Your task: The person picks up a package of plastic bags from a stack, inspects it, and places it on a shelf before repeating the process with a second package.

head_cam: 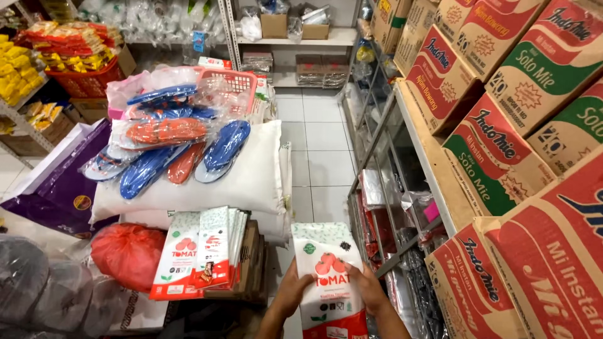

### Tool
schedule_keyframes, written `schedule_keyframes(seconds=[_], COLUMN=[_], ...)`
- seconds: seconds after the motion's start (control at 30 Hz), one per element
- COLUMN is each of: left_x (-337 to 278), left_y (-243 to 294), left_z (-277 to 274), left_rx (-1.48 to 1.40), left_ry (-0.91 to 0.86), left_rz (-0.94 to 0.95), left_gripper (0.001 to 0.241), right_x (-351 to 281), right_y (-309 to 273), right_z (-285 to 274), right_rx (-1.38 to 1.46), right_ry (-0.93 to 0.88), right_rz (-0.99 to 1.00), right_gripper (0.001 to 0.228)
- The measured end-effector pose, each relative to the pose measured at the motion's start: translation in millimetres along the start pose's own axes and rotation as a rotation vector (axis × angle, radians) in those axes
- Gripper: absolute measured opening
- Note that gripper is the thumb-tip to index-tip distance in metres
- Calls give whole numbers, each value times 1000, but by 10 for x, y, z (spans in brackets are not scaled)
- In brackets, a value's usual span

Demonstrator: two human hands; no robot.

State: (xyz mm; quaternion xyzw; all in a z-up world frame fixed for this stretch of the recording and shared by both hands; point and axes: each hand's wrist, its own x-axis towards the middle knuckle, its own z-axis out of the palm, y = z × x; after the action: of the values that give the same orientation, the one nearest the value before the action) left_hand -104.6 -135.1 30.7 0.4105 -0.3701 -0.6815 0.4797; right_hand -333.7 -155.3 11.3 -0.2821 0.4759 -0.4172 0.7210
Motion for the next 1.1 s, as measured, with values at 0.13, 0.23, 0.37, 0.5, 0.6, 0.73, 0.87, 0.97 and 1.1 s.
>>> schedule_keyframes(seconds=[0.13, 0.23, 0.37, 0.5, 0.6, 0.73, 0.87, 0.97, 1.1], left_x=[28, 85, 229, 585, 874, 1186, 1486, 1558, 1854], left_y=[-2, 7, 23, -18, 6, 194, 488, 681, 1024], left_z=[35, 58, -45, -187, -292, -376, -439, -518, -578], left_rx=[-84, -122, -114, -281, -291, -290, -203, -43, 241], left_ry=[46, 50, 66, 59, 81, 45, -8, -160, -180], left_rz=[6, 34, 41, 8, -64, -123, -99, 31, 90], left_gripper=[68, 68, 66, 69, 71, 77, 83, 86, 88], right_x=[120, 207, 420, 717, 928, 1152, 1361, 1421, 1721], right_y=[-23, -66, -118, -218, -324, -484, -618, -607, -561], right_z=[-47, -54, -10, 53, 114, 198, 266, 229, 214], right_rx=[-98, -78, -32, -30, -42, -57, -2, -49, -175], right_ry=[-9, -42, -47, -52, -41, -11, -14, -23, 121], right_rz=[-59, -54, -18, -21, -24, -34, -105, -262, -220], right_gripper=[55, 54, 54, 54, 55, 56, 56, 53, 48])
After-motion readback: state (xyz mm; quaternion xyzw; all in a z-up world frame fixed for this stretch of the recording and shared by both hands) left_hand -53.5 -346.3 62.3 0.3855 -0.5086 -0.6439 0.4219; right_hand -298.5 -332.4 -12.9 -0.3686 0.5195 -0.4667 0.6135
